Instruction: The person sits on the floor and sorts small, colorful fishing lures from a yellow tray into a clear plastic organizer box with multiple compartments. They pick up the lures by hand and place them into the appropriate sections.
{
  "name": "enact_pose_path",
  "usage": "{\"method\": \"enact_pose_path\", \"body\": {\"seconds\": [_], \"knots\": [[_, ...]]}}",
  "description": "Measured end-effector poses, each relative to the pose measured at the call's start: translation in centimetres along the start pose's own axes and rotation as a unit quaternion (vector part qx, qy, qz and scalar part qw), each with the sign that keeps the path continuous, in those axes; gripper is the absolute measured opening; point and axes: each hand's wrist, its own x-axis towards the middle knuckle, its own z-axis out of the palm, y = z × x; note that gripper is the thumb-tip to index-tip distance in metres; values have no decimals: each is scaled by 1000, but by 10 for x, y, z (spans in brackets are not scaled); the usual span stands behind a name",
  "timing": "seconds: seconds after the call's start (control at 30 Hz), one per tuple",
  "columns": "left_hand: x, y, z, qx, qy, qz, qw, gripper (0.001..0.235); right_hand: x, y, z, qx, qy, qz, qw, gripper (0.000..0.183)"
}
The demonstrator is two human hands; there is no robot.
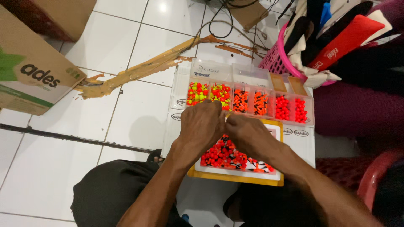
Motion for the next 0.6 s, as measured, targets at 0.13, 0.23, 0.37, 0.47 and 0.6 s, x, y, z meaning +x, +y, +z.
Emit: {"method": "enact_pose_path", "body": {"seconds": [0.13, 0.23, 0.37, 0.47, 0.6], "knots": [[-1, -2, -1, -8, 8, 10, 1000, 36, -1, -15, 13, -26, -15, -93, 995, 10], [-1, -4, -4, -8, -18, 7, 1000, 38, 3, -9, 38, -86, -19, -130, 988, 13], [-3, -6, 1, -13, -17, -6, 1000, 40, 2, -18, 26, -101, 19, -162, 981, 18], [-2, -2, -1, -4, -19, -9, 1000, 36, 3, -16, 22, -59, 10, -140, 988, 19], [-3, 1, -6, 10, -33, -8, 999, 31, -4, 3, 38, -55, 7, -97, 994, 18]]}}
